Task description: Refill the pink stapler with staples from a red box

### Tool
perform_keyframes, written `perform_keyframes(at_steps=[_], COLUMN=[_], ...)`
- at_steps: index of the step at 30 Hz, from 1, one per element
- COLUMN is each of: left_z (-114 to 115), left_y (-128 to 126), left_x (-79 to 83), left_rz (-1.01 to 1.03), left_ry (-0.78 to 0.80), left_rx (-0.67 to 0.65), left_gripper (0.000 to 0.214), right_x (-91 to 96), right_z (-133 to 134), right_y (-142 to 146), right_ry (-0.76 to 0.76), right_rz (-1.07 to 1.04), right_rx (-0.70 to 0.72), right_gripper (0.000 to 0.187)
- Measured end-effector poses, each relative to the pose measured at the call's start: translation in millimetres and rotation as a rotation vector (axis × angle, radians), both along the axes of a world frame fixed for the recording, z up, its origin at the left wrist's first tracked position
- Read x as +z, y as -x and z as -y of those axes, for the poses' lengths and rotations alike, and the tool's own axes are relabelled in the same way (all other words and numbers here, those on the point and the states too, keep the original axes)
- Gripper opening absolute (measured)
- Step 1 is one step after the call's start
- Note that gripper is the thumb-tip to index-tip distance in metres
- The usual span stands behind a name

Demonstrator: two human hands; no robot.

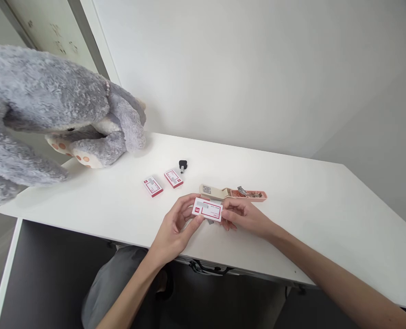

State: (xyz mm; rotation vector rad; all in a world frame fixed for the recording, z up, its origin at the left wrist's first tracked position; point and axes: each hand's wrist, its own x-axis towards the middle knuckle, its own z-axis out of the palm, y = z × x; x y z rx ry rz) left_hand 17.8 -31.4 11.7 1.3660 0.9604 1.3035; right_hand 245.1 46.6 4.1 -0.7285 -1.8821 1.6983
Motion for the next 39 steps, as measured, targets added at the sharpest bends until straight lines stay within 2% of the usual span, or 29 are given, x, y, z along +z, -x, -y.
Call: perform_keyframes(at_steps=[3,7,9,12,15,18,21,23,28,32,35,39], left_z=[-1,-5,-7,-8,-9,-11,-17,-21,-28,-29,-30,-27], left_y=[0,11,26,57,88,108,117,119,125,127,127,124], left_x=[-0.7,-1.6,-1.3,1.8,6.9,10.7,11.2,10.1,5.6,1.3,-1.1,0.7], left_rz=[0.005,-0.006,-0.015,-0.060,-0.173,-0.360,-0.518,-0.576,-0.701,-0.752,-0.804,-0.758], left_ry=[0.013,0.006,-0.006,-0.003,0.081,0.206,0.256,0.266,0.265,0.213,0.187,0.170], left_rx=[0.060,0.275,0.424,0.687,0.855,0.858,0.791,0.773,0.828,0.845,0.818,0.823], left_gripper=[0.044,0.051,0.055,0.050,0.053,0.049,0.048,0.050,0.056,0.052,0.045,0.038], right_x=[-0.4,-1.7,-1.5,0.2,2.3,3.2,2.8,2.7,4.0,1.5,-3.2,-10.8], right_z=[0,0,1,2,4,6,6,6,5,5,5,5], right_y=[0,-1,-2,-2,1,3,3,2,2,4,4,3], right_ry=[-0.001,-0.001,-0.028,-0.058,-0.083,-0.126,-0.135,-0.129,-0.139,-0.171,-0.260,-0.491], right_rz=[-0.025,-0.007,0.014,0.038,0.072,0.106,0.098,0.088,0.108,0.117,0.130,0.118], right_rx=[-0.010,-0.057,-0.068,-0.067,-0.059,-0.057,-0.058,-0.060,-0.082,-0.080,-0.101,-0.120], right_gripper=[0.038,0.035,0.033,0.031,0.030,0.029,0.029,0.028,0.026,0.021,0.016,0.008])
